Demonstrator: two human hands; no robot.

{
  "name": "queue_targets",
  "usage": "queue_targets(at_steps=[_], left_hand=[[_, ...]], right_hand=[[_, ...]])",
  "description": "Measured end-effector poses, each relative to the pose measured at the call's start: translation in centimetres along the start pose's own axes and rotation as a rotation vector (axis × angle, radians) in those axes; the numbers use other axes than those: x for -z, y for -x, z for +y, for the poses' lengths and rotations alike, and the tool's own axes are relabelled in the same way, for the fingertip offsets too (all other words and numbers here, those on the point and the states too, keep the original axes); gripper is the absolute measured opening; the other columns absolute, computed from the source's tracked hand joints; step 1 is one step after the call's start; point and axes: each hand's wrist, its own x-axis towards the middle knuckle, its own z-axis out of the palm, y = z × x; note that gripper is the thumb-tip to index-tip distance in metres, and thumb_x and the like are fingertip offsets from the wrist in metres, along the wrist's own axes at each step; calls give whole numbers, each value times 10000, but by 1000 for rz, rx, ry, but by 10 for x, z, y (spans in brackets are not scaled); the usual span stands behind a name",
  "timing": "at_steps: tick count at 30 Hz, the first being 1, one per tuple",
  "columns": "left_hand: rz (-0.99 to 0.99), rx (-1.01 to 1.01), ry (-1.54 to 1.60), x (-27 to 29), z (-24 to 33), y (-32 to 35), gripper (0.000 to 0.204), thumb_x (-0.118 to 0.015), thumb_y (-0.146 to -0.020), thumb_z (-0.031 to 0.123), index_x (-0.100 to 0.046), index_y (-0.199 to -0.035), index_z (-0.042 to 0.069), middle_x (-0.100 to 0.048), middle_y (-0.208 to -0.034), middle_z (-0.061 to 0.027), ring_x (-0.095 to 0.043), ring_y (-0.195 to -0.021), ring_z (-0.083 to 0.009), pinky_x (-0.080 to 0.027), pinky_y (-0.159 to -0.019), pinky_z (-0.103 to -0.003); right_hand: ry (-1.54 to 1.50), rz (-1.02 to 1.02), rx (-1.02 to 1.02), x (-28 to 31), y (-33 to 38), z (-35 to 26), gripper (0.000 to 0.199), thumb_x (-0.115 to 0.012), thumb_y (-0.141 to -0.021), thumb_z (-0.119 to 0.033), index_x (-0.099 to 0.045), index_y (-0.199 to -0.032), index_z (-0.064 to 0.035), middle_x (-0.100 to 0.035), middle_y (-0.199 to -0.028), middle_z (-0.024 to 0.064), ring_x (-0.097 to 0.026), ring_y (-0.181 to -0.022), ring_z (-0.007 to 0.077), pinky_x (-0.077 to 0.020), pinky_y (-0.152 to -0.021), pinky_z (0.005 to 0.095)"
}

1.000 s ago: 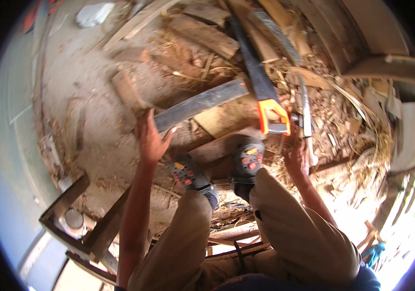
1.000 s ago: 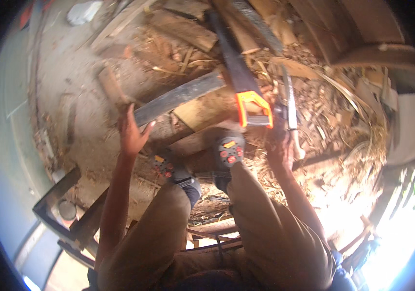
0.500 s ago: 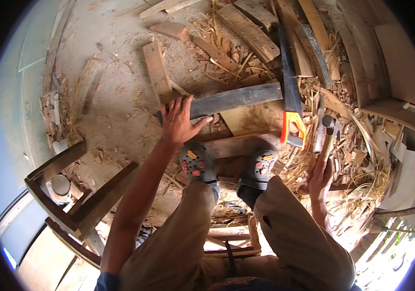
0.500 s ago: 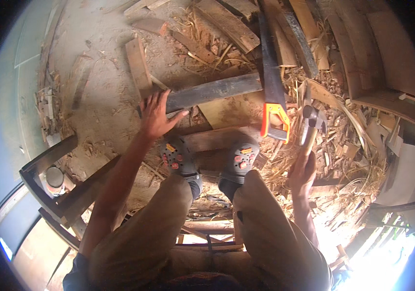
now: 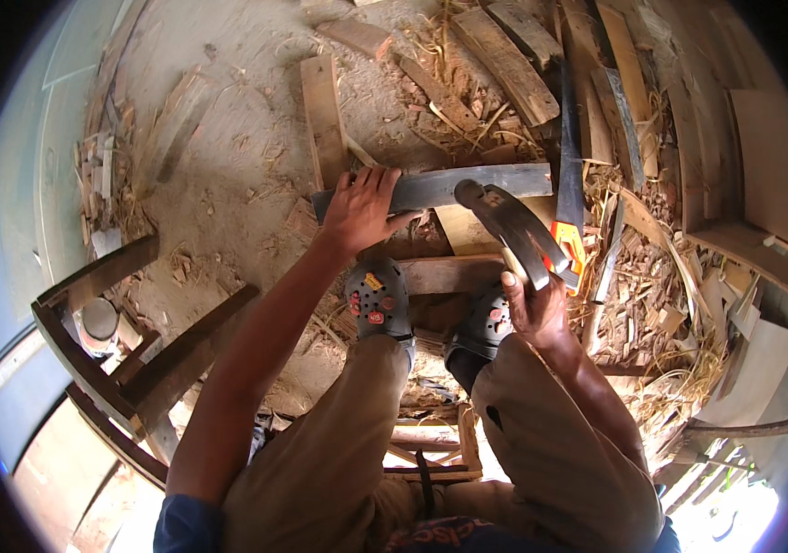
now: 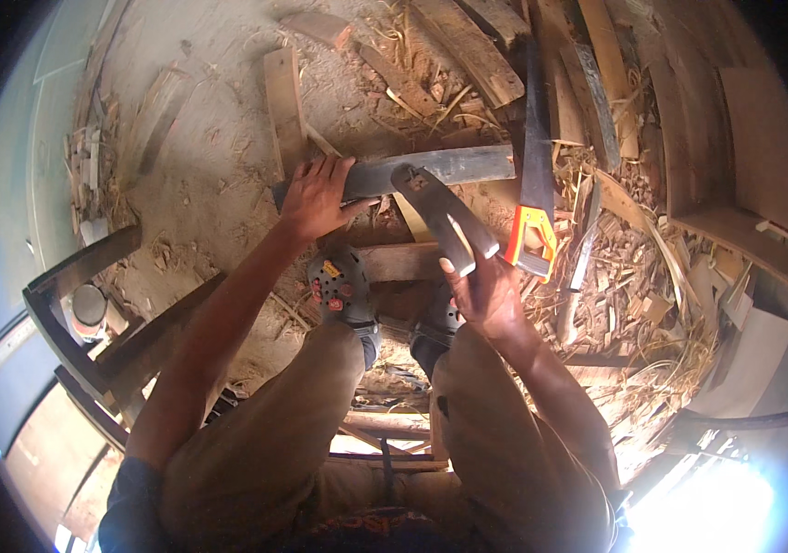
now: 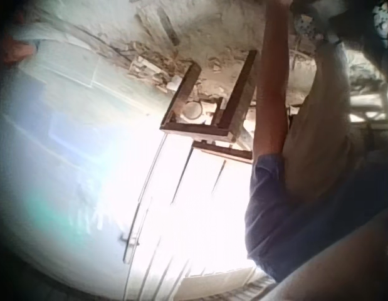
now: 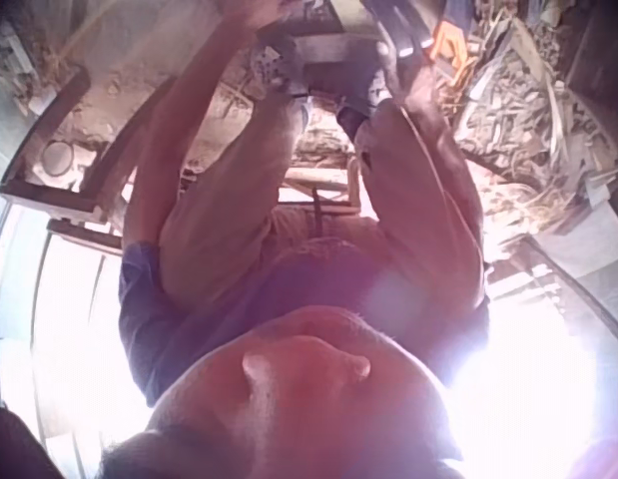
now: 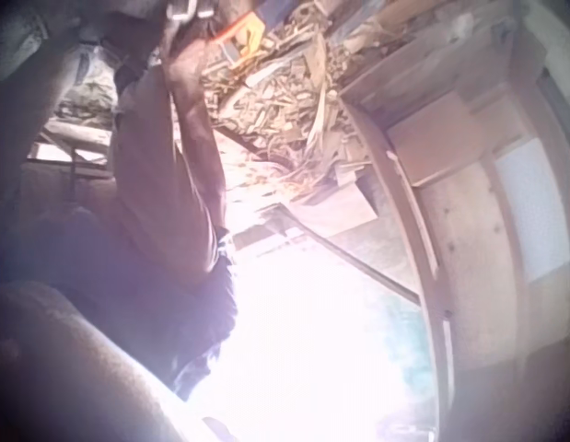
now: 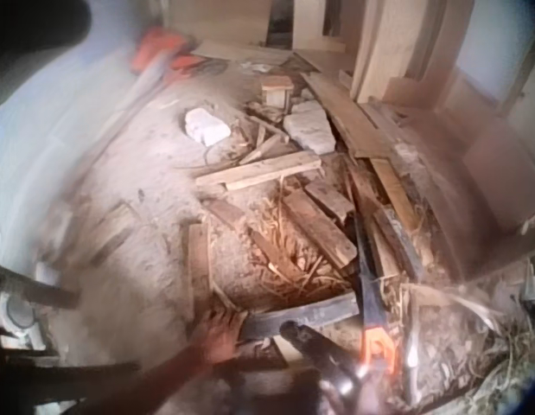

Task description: The person uses a hammer to pry apart and break down a wooden structure, likely a chair or pallet, into smaller pieces. They repeatedly strike and lever the wood until it separates, then gather the resulting pieces.

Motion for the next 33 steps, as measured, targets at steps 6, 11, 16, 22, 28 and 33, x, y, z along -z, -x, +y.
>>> queue_targets(at_steps=[6,11,16,22,28,33], left_hand=[[-21,-32,-22,0,2,-2,754,-660,-853,633,-542,-1276,20,-619,-1188,-135,-589,-1139,-283,-427,-986,-460],[69,-34,-117,-4,-7,6,763,-634,-866,650,-550,-1267,6,-622,-1199,-160,-580,-1133,-290,-423,-957,-437],[44,-57,-76,-1,2,-7,797,-633,-856,665,-550,-1268,-13,-621,-1196,-171,-582,-1119,-287,-425,-949,-432],[35,-27,-106,-1,3,-1,799,-626,-859,664,-543,-1275,-14,-621,-1206,-160,-576,-1136,-281,-418,-968,-441],[-1,-8,-115,-5,0,5,769,-613,-868,656,-540,-1268,2,-623,-1218,-155,-571,-1174,-281,-410,-1010,-471],[29,-8,-86,0,5,-2,744,-605,-876,658,-560,-1236,9,-622,-1215,-158,-576,-1169,-277,-422,-1003,-470]], right_hand=[[820,-50,445,-16,-13,69,440,-623,-955,-147,-505,-1314,78,-593,-1115,344,-670,-921,366,-550,-709,437],[97,-2,12,4,-35,13,324,-533,-1038,-221,-539,-1136,87,-631,-743,214,-641,-664,336,-500,-625,448],[431,29,228,-33,-19,69,312,-601,-1001,-253,-549,-1149,16,-651,-832,186,-653,-716,353,-515,-616,447],[374,51,228,-45,-12,50,405,-665,-951,-342,-545,-1018,39,-660,-806,245,-666,-729,455,-554,-633,493],[196,-123,-33,-10,-40,10,377,-587,-1006,-320,-533,-1058,49,-641,-698,270,-642,-609,467,-547,-617,524],[113,112,159,-5,-27,26,298,-537,-1045,-247,-595,-1072,44,-623,-648,177,-651,-551,312,-492,-507,452]])
